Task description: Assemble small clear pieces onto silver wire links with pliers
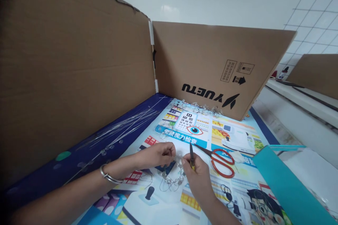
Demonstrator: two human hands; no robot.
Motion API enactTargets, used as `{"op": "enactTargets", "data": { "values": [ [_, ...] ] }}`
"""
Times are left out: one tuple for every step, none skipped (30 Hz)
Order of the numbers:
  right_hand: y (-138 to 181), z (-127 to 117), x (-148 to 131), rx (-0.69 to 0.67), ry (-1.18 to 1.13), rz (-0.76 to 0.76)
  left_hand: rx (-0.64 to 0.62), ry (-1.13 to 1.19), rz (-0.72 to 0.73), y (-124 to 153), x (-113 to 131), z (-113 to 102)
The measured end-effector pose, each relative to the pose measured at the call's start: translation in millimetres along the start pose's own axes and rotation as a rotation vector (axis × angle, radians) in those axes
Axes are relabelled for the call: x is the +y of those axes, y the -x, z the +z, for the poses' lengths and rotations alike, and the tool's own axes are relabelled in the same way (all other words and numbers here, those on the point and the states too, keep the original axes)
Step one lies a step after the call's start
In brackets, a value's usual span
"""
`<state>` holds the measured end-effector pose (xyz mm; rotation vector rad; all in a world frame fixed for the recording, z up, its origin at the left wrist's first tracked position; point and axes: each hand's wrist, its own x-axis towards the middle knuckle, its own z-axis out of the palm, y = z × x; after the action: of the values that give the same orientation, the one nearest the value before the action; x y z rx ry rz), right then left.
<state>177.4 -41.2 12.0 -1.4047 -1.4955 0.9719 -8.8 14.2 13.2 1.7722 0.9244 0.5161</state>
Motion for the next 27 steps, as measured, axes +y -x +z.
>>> {"op": "enactTargets", "data": {
  "values": [
    [0,-1,0,-0.001,0.024,-0.021,0.001,-0.013,-0.001,0,0,0],
    [1,-2,-1,0.0,0.057,-0.05,0.002,-0.022,0.001,0,0,1],
    [1,-3,-1,0.004,0.097,-0.081,0.005,-0.025,0.004,0,-1,1],
    [1,-5,-2,0.011,0.139,-0.111,0.005,-0.024,0.006,0,-1,0],
    [1,-6,-2,0.019,0.18,-0.137,0.002,-0.021,0.007,0,-2,0],
    [1,-6,-3,0.025,0.22,-0.154,-0.004,-0.017,0.008,0,-2,-1],
    [0,-7,-3,0.028,0.258,-0.165,-0.013,-0.011,0.007,-1,-2,-1],
    [-1,-7,-4,0.025,0.294,-0.172,-0.023,-0.007,0.006,-1,-3,-2],
    [-1,-7,-4,0.019,0.327,-0.179,-0.031,-0.006,0.007,-1,-3,-2],
    [-2,-6,-3,0.009,0.356,-0.186,-0.038,-0.006,0.01,-1,-3,-2],
    [-3,-6,-3,-0.005,0.383,-0.195,-0.04,-0.006,0.017,-1,-4,-2],
    [-3,-6,-3,-0.021,0.405,-0.206,-0.038,-0.007,0.026,-2,-5,-2],
    [-4,-5,-2,-0.038,0.424,-0.222,-0.032,-0.01,0.038,-2,-5,-2],
    [-4,-5,-1,-0.052,0.444,-0.242,-0.025,-0.013,0.051,-2,-5,-2],
    [-5,-5,-1,-0.066,0.464,-0.265,-0.019,-0.017,0.063,-3,-6,-3],
    [-5,-4,-1,-0.078,0.484,-0.287,-0.016,-0.022,0.071,-3,-6,-3],
    [-6,-4,0,-0.09,0.505,-0.308,-0.018,-0.027,0.072,-3,-6,-3],
    [-7,-3,0,-0.103,0.526,-0.326,-0.025,-0.031,0.068,-3,-5,-3],
    [-7,-3,0,-0.115,0.547,-0.34,-0.031,-0.033,0.062,-3,-5,-4],
    [-8,-2,0,-0.127,0.567,-0.352,-0.034,-0.039,0.056,-3,-5,-4],
    [-9,-1,0,-0.137,0.585,-0.363,-0.034,-0.048,0.053,-3,-5,-4],
    [-9,1,1,-0.143,0.6,-0.373,-0.033,-0.056,0.055,-3,-6,-4],
    [-10,2,1,-0.149,0.614,-0.382,-0.029,-0.06,0.059,-3,-7,-4],
    [-11,3,2,-0.154,0.625,-0.388,-0.026,-0.061,0.065,-3,-7,-4],
    [-11,4,3,-0.158,0.636,-0.392,-0.027,-0.057,0.071,-3,-8,-4],
    [-12,6,4,-0.161,0.646,-0.394,-0.031,-0.05,0.078,-4,-9,-4],
    [-12,6,4,-0.162,0.656,-0.394,-0.034,-0.042,0.086,-4,-10,-4]
  ]
}}
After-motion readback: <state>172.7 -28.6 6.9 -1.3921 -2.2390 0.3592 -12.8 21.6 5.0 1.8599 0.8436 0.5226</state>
